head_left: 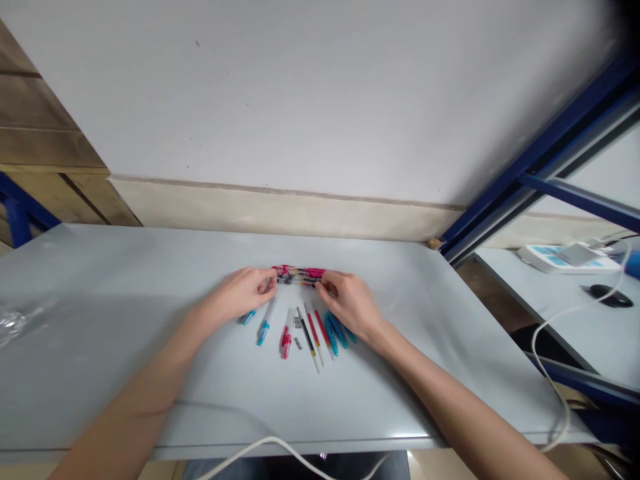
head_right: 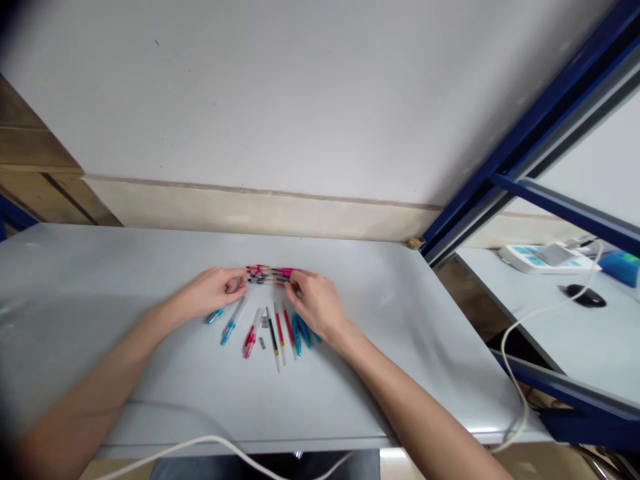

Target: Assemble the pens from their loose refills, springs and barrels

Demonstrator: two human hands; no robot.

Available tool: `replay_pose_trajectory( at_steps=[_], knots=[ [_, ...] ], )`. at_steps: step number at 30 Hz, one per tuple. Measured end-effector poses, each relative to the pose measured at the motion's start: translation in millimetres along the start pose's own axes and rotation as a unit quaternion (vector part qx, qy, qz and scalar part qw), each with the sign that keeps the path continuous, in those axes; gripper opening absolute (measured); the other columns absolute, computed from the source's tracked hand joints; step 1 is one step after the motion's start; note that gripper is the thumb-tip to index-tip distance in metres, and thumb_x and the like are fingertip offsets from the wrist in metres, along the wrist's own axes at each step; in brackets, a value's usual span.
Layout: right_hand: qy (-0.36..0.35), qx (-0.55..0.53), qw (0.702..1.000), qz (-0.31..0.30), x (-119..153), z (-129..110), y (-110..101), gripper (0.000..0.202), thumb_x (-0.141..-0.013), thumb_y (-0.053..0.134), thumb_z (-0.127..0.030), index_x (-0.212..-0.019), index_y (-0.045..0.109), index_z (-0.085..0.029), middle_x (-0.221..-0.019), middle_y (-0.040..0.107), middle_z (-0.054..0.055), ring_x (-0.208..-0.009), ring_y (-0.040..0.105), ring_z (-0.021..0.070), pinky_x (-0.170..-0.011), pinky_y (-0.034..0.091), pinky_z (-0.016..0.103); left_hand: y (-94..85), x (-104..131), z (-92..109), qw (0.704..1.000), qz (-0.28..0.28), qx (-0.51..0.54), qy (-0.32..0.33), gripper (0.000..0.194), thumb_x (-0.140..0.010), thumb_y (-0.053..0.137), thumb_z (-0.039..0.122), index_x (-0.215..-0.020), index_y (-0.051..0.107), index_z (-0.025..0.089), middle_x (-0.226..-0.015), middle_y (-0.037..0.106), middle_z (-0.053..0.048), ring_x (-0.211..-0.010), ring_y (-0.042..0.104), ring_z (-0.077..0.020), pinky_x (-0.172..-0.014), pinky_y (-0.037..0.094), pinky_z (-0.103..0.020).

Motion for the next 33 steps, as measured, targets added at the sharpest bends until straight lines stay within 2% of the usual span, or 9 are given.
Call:
replay_pose_trajectory(
  at_steps=[4, 8, 10, 14, 18, 21, 24, 27, 33],
  knots=[
    [-0.054, -0.015, 0.998, 0.014, -8.3, 19.5, 0.1, 0.008, -0.099, 0.057, -0.026, -0.095, 0.061, -0.021, -0.099, 0.061, 0.006, -0.093, 0.055, 0.0202, -0.076, 0.039, 0.028, 2.2, 5.6, -2.4, 0.997, -0.019, 0.07, -0.035, 0.021, -0.089, 0.056, 0.041, -0.079, 0.059, 0.022, -0.055, 0.049, 0.006, -0.049, 0.041, -0.0118, -0.051, 0.03, -0.024],
    [-0.097, -0.035, 0.995, -0.003, -13.7, 29.6, 5.0, 0.003, -0.095, 0.065, -0.021, -0.096, 0.063, -0.02, -0.098, 0.059, 0.006, -0.095, 0.052, 0.0213, -0.082, 0.041, 0.03, -2.0, 10.8, 6.5, 0.997, -0.019, 0.071, -0.035, 0.038, -0.097, 0.048, 0.053, -0.077, 0.056, 0.022, -0.057, 0.053, 0.004, -0.053, 0.048, -0.0135, -0.054, 0.034, -0.024],
    [-0.119, -0.028, 0.992, 0.005, -14.7, 30.0, 6.0, 0.001, -0.095, 0.066, -0.02, -0.094, 0.066, -0.019, -0.097, 0.06, 0.006, -0.093, 0.051, 0.0214, -0.082, 0.041, 0.031, -6.7, 9.4, 12.3, 0.999, 0.017, 0.025, -0.021, 0.042, -0.102, 0.039, 0.052, -0.078, 0.055, 0.022, -0.061, 0.056, 0.003, -0.058, 0.052, -0.0153, -0.058, 0.036, -0.026],
    [-0.146, -0.027, 0.988, 0.034, -13.9, 24.3, 3.3, 0.008, -0.095, 0.066, -0.023, -0.09, 0.069, -0.018, -0.095, 0.062, 0.007, -0.091, 0.051, 0.022, -0.085, 0.041, 0.035, -16.7, -2.4, 33.3, 0.984, 0.124, -0.087, 0.098, 0.03, -0.105, 0.042, 0.042, -0.097, 0.062, 0.021, -0.093, 0.068, -0.005, -0.089, 0.062, -0.0217, -0.082, 0.044, -0.033],
    [-0.095, -0.178, 0.975, 0.09, -9.9, 14.9, -5.5, 0.013, -0.095, 0.066, -0.029, -0.089, 0.069, -0.018, -0.094, 0.064, 0.006, -0.089, 0.057, 0.0196, -0.082, 0.044, 0.032, -12.9, -16.0, 56.6, 0.953, 0.109, -0.177, 0.223, 0.023, -0.102, 0.051, 0.033, -0.116, 0.063, 0.02, -0.115, 0.065, -0.01, -0.11, 0.057, -0.0266, -0.093, 0.044, -0.04],
    [-0.029, -0.265, 0.957, 0.11, -6.6, 9.9, -8.1, 0.018, -0.096, 0.064, -0.035, -0.09, 0.068, -0.018, -0.089, 0.067, 0.004, -0.081, 0.058, 0.0169, -0.075, 0.045, 0.028, -6.4, -19.7, 61.1, 0.939, 0.127, -0.21, 0.243, 0.026, -0.103, 0.041, 0.017, -0.111, 0.066, 0.017, -0.1, 0.066, -0.011, -0.101, 0.059, -0.026, -0.087, 0.045, -0.04],
    [-0.014, -0.232, 0.97, 0.073, -5.5, 6.8, -4.1, 0.03, -0.104, 0.05, -0.038, -0.092, 0.07, -0.018, -0.077, 0.066, 0.001, -0.069, 0.054, 0.0152, -0.07, 0.042, 0.028, -0.1, -17.7, 56.8, 0.938, 0.163, -0.192, 0.239, 0.033, -0.105, 0.035, 0.017, -0.116, 0.066, 0.018, -0.095, 0.065, -0.01, -0.091, 0.061, -0.0231, -0.08, 0.045, -0.036],
    [-0.038, -0.189, 0.979, 0.07, -5.1, 6.9, -1.1, 0.032, -0.106, 0.045, -0.034, -0.092, 0.07, -0.019, -0.076, 0.065, 0.003, -0.07, 0.054, 0.0167, -0.07, 0.041, 0.029, 5.6, -15.5, 53.1, 0.943, 0.166, -0.181, 0.224, 0.035, -0.109, 0.033, 0.026, -0.118, 0.066, 0.02, -0.091, 0.065, -0.007, -0.08, 0.062, -0.019, -0.069, 0.042, -0.031],
    [-0.115, -0.153, 0.973, 0.133, -1.5, 0.1, -10.0, 0.016, -0.101, 0.05, -0.019, -0.105, 0.065, -0.022, -0.099, 0.068, 0.008, -0.095, 0.058, 0.0236, -0.086, 0.046, 0.036, 6.3, -14.7, 56.1, 0.953, 0.18, -0.169, 0.173, 0.038, -0.107, 0.037, 0.028, -0.087, 0.067, 0.018, -0.076, 0.064, -0.005, -0.069, 0.059, -0.018, -0.061, 0.036, -0.03]
  ],
)
Point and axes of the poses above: each hand's wrist, its own x-axis away from the middle knuckle, its own y-axis out of the palm, z = x × y, the point moved 3 cm from there along -x, towards the middle knuckle
